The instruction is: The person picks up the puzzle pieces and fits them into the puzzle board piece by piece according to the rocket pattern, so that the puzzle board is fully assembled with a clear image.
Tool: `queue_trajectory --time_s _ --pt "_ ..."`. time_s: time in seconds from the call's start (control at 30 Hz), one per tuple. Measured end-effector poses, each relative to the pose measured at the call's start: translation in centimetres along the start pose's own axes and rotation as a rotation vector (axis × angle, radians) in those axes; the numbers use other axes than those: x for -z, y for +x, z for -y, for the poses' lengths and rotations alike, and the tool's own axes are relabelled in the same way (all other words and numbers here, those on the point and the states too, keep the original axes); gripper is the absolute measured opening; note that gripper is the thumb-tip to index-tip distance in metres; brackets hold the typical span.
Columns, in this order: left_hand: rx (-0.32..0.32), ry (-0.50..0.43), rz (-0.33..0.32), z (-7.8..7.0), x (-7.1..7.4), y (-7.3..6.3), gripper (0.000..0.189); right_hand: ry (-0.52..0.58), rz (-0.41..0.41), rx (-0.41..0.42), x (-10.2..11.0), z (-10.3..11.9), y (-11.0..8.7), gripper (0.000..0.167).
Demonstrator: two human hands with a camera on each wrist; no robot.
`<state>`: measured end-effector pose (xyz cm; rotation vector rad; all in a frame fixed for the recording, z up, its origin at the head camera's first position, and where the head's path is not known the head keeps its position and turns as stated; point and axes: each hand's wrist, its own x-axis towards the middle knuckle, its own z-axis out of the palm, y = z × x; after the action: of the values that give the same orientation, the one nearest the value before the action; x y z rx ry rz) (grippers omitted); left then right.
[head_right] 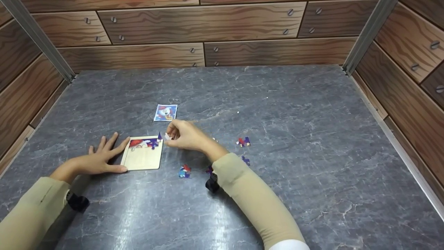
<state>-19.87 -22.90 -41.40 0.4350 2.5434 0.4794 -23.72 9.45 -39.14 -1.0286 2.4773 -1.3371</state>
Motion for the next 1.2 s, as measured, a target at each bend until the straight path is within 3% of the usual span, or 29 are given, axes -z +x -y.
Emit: queue_trajectory --time_s 0.63,1.2 --pt "0.002 0.021 -0.002 -0.1 0.2 0.0 0.101 -0.003 0.053 0.005 -3.9 1.9 2.8 0.025" --pt "-0.011 0.014 -0.010 0.0 0.0 0.1 0.101 -0.055 0.104 -0.023 -6.9 1.5 5.1 0.024"
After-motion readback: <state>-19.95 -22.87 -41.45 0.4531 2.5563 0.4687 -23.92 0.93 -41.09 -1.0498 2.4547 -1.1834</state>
